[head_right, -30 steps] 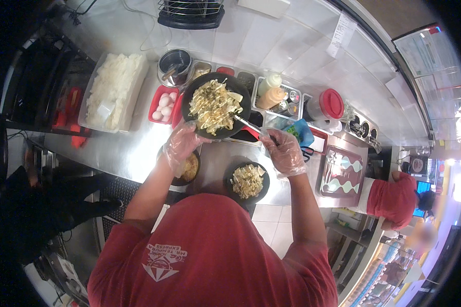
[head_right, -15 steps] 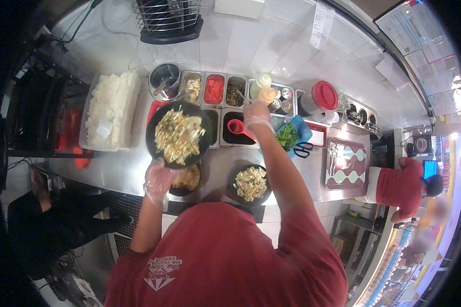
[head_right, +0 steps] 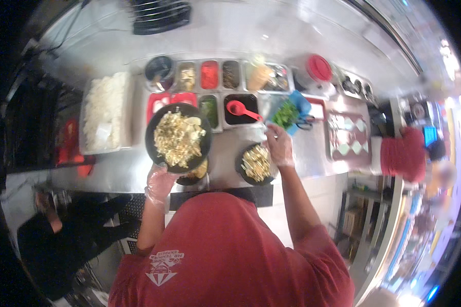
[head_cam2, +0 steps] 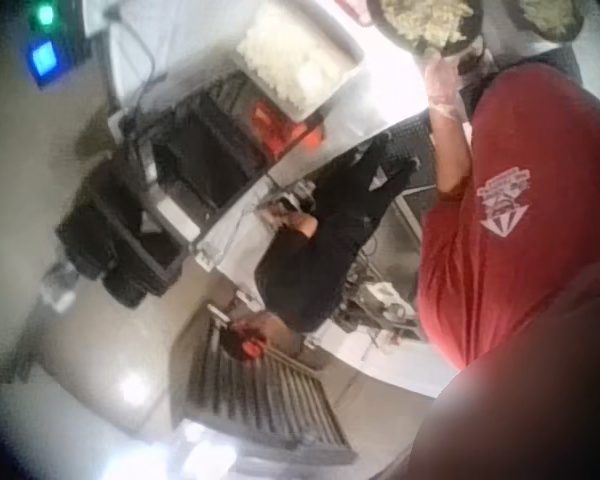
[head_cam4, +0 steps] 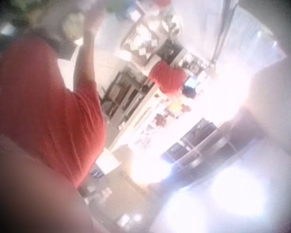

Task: The person assembles multiple rice bowls by scooping rice into bowls, then adding toppings such as shredded egg, green onions, and sauces from containers. The person uses a red scoop and tongs to handle ingredients and places finished bowls on a tray.

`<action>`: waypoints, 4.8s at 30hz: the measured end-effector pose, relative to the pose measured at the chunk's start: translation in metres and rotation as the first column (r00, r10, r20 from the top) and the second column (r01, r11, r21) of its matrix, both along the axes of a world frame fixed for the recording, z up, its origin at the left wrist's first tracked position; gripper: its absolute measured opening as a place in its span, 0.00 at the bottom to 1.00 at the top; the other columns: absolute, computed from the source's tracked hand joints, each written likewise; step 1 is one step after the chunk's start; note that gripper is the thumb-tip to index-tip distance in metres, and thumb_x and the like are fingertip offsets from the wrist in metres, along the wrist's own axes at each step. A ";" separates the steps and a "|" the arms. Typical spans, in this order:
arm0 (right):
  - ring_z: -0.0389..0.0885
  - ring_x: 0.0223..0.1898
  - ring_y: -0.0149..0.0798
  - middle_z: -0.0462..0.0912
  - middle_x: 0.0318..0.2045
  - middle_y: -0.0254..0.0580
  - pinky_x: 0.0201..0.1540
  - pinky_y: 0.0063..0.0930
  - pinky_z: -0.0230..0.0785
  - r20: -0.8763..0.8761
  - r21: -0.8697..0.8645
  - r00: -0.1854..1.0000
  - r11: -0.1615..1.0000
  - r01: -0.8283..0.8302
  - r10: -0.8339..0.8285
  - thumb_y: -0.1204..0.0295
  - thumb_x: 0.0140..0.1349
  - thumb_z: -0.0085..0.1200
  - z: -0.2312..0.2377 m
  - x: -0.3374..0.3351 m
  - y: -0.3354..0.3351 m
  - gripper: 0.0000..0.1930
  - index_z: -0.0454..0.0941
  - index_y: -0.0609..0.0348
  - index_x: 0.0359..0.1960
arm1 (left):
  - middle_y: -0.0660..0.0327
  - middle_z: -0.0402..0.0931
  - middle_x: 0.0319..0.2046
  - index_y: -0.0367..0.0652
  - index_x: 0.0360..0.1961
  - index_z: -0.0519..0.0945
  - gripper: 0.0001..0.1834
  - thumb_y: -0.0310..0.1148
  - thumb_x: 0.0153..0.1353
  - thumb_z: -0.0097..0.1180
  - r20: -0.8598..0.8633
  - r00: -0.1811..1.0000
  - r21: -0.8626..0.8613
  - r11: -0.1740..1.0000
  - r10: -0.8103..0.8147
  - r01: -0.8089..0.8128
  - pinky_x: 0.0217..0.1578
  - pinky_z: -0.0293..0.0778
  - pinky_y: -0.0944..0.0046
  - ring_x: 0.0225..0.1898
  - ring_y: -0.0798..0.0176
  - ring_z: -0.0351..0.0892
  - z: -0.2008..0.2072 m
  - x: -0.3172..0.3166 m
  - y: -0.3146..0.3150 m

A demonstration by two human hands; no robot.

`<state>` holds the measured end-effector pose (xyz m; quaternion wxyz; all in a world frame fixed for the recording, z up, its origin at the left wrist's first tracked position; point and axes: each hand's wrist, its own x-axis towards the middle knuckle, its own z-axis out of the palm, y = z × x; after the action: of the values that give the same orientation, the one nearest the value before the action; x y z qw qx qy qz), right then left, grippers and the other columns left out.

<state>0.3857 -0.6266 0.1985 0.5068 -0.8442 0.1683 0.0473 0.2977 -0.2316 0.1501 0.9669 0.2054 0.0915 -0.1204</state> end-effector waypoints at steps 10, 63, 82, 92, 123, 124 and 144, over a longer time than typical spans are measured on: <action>0.87 0.42 0.47 0.83 0.45 0.50 0.41 0.40 0.84 -0.452 0.513 0.744 0.540 0.668 -0.492 0.71 0.70 0.52 -0.094 -0.215 -0.042 0.21 0.70 0.65 0.62 | 0.44 0.64 0.71 0.35 0.74 0.59 0.39 0.23 0.61 0.55 0.024 0.958 -0.047 0.956 -0.287 0.288 0.70 0.64 0.31 0.71 0.38 0.66 0.024 0.019 -0.019; 0.85 0.46 0.54 0.83 0.48 0.54 0.49 0.50 0.79 -0.365 0.485 0.918 0.810 0.328 -0.154 0.67 0.64 0.54 -0.101 0.073 -0.111 0.15 0.81 0.62 0.48 | 0.44 0.75 0.56 0.63 0.80 0.49 0.42 0.29 0.71 0.55 -0.447 0.859 0.551 0.833 0.249 0.045 0.43 0.86 0.53 0.48 0.48 0.82 -0.110 -0.110 -0.033; 0.86 0.35 0.52 0.88 0.35 0.51 0.41 0.42 0.77 -0.318 -0.551 0.848 0.645 -0.529 0.424 0.66 0.60 0.61 -0.006 0.136 -0.169 0.15 0.86 0.51 0.48 | 0.51 0.77 0.53 0.57 0.77 0.51 0.36 0.25 0.73 0.51 -0.502 0.847 0.527 0.716 -0.172 0.458 0.35 0.88 0.60 0.36 0.59 0.85 -0.108 -0.050 -0.078; 0.84 0.48 0.57 0.86 0.40 0.53 0.54 0.46 0.76 -0.277 -0.771 0.766 0.342 -0.537 0.580 0.62 0.68 0.55 0.004 0.123 -0.156 0.13 0.85 0.52 0.49 | 0.52 0.81 0.45 0.52 0.80 0.50 0.43 0.34 0.70 0.60 -0.564 0.769 0.505 0.611 -0.301 0.610 0.38 0.84 0.61 0.40 0.61 0.84 -0.107 -0.045 -0.105; 0.83 0.53 0.57 0.85 0.51 0.55 0.59 0.46 0.73 0.134 -0.508 0.670 0.631 -0.586 0.730 0.61 0.72 0.49 0.033 0.233 0.244 0.16 0.84 0.55 0.49 | 0.55 0.78 0.44 0.49 0.63 0.73 0.22 0.42 0.72 0.57 -0.809 0.495 0.505 0.807 0.317 0.308 0.37 0.77 0.53 0.45 0.51 0.81 -0.151 -0.326 0.058; 0.83 0.52 0.58 0.85 0.50 0.55 0.58 0.47 0.73 0.137 -0.494 0.663 0.632 -0.598 0.735 0.61 0.72 0.49 0.039 0.227 0.221 0.16 0.84 0.55 0.48 | 0.54 0.78 0.44 0.49 0.62 0.73 0.22 0.43 0.71 0.57 -0.799 0.523 0.500 0.811 0.296 0.304 0.38 0.78 0.51 0.44 0.50 0.80 -0.189 -0.362 0.072; 0.87 0.52 0.55 0.87 0.48 0.59 0.53 0.44 0.80 -0.504 -0.652 0.784 0.435 -0.621 0.362 0.72 0.62 0.57 -0.102 0.202 -0.169 0.12 0.88 0.63 0.44 | 0.54 0.80 0.49 0.50 0.70 0.69 0.28 0.41 0.71 0.57 -0.805 0.546 0.564 0.582 0.231 0.586 0.37 0.79 0.56 0.41 0.52 0.84 -0.150 -0.224 -0.001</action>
<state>0.5878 -0.7955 0.0964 0.0110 -0.9712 -0.0133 0.2375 0.0735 -0.2324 -0.0004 0.5879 0.5387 0.5452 -0.2588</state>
